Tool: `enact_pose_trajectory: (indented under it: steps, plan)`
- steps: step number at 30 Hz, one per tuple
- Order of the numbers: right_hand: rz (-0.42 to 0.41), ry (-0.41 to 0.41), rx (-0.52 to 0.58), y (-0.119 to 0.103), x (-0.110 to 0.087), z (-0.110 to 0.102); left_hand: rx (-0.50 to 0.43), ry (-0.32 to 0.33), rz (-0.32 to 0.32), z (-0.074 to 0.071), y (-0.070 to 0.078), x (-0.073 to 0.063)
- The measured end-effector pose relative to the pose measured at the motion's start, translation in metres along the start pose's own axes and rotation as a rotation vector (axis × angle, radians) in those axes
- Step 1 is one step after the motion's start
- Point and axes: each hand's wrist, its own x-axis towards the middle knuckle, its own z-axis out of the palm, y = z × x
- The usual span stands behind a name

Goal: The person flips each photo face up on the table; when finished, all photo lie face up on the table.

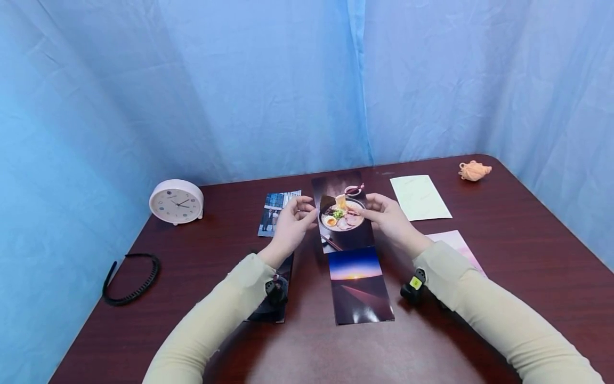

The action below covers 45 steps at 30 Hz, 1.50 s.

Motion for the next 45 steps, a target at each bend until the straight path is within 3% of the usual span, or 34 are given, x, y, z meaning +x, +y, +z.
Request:
enact_pose_trajectory:
  steps: [7,19,34,45]
  plan:
    - [0.004,0.005,0.035,-0.002,0.0,-0.001,0.034,-0.047,0.005,0.008,0.001,-0.008]
    - [0.026,0.013,0.026,-0.002,0.002,0.0,0.045,-0.053,0.009,0.01,-0.004,-0.009]
    - [0.079,-0.022,0.042,0.003,0.011,-0.02,0.029,0.028,-0.048,0.005,-0.003,0.011]
    - [0.123,-0.001,-0.036,0.005,0.02,-0.02,0.041,0.049,-0.076,0.015,-0.008,0.029]
